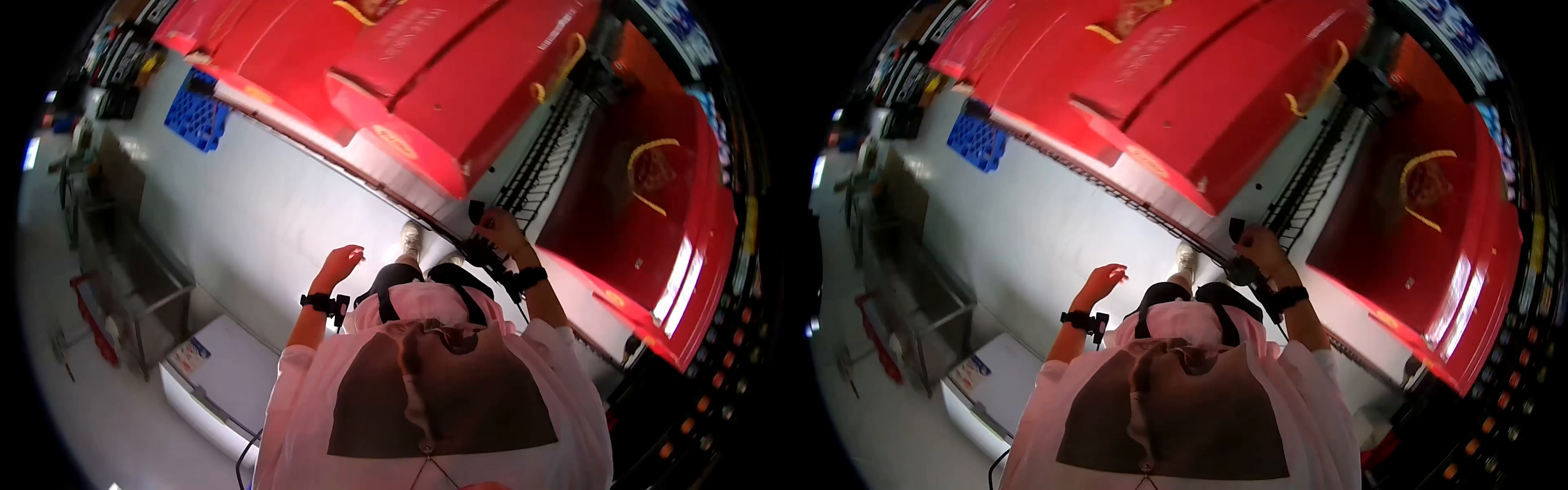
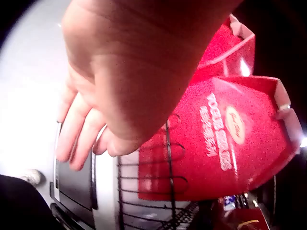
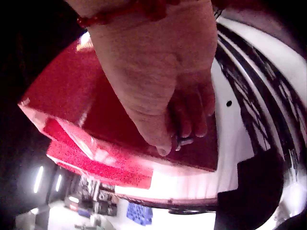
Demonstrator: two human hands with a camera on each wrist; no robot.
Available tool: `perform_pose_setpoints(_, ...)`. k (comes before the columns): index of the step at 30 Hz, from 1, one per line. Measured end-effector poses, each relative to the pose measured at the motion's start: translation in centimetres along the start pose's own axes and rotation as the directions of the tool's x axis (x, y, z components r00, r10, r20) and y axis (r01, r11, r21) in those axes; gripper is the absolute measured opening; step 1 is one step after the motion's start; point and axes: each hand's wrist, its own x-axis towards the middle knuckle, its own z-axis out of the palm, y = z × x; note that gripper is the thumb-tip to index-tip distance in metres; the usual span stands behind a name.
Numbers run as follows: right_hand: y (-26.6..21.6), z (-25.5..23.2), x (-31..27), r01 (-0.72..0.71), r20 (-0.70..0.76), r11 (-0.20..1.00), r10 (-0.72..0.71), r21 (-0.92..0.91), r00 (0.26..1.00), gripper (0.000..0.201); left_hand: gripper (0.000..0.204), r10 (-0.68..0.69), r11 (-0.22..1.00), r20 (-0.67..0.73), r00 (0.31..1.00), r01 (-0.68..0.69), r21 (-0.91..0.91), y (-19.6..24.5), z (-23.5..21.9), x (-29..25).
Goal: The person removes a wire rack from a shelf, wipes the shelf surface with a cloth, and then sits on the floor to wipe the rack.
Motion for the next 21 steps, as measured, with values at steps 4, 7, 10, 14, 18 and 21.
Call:
perform_pose_setpoints(4,0.6,2.0,0.8,0.231,-0.383,0.924,-0.103,0.304,0.918,0.020,0.018,0.252,0.623,0.146,0.957,-0.276,0.732,10.4,-3.8,4.4)
perform_pose_setpoints(7,4.1,1.4,-5.3,0.128,-0.385,0.855,0.089,0.503,0.919,0.021,0.014,0.475,0.394,0.368,0.799,-0.568,0.723,16.2,4.4,7.3)
perform_pose_setpoints(10,6.5,3.7,-8.9,0.131,-0.384,0.811,0.122,0.570,0.915,0.031,0.019,0.575,0.358,0.559,0.598,-0.798,0.484,20.1,10.4,8.1)
perform_pose_setpoints(14,8.3,6.8,-8.1,0.146,-0.384,0.836,0.082,0.529,0.920,0.045,0.047,0.691,0.249,0.582,0.429,-0.897,0.365,21.6,14.9,8.7)
perform_pose_setpoints(18,7.7,7.0,-7.6,0.113,-0.281,0.770,0.089,0.628,0.955,0.047,0.061,0.597,0.269,0.597,0.536,-0.834,0.481,20.5,17.2,8.4)
perform_pose_setpoints(21,7.1,7.2,-7.3,0.133,-0.287,0.819,0.041,0.559,0.957,0.041,0.067,0.560,0.294,0.567,0.603,-0.785,0.545,19.0,18.0,8.8)
